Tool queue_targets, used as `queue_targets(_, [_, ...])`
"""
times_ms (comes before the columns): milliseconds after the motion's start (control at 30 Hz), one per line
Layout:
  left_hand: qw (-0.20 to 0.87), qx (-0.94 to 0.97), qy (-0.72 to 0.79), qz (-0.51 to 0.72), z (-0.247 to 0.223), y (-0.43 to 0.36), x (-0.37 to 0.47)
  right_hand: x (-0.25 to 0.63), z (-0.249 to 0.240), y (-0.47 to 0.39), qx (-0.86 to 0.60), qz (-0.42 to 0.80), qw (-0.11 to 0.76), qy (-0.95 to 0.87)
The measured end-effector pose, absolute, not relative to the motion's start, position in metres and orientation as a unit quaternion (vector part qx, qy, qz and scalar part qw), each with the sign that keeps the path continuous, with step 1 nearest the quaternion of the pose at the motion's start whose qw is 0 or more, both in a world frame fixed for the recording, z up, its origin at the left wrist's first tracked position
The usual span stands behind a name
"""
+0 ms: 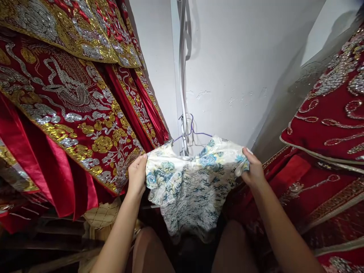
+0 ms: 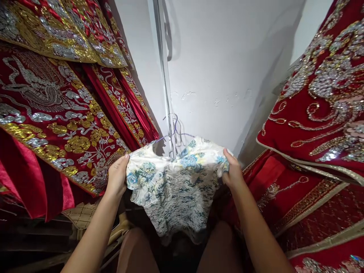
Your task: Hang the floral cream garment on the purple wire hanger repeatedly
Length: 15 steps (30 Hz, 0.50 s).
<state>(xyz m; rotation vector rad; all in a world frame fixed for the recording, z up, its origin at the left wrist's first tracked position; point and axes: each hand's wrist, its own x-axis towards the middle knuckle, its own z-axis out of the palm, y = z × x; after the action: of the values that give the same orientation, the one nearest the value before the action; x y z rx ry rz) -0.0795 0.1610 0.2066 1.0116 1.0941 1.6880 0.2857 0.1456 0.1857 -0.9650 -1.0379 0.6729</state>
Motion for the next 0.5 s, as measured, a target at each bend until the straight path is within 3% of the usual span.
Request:
queue_targets(133, [0.445, 0.468, 0.401, 0.65, 0.242, 0.152, -0.07, 0.285, 0.215, 0.134, -0.314, 0.405, 0.811, -0.282])
queue_targets(233, [0.371, 0.594, 0.392, 0.597, 0.242, 0.144, -0.07, 0.28, 0.202, 0.107, -0.313, 0.412, 0.83, -0.207])
queue_targets(400, [0.107, 0.767, 0.46, 0.434, 0.196, 0.14, -0.072, 0.25, 0.144, 0.04, -0.444, 0.409, 0.781, -0.162])
queue_targets(500, [0.172, 0.828, 0.45, 0.287, 0.144, 0.13, -0.062, 0.225, 0.121, 0.011, -0.47, 0.429, 0.751, -0.174])
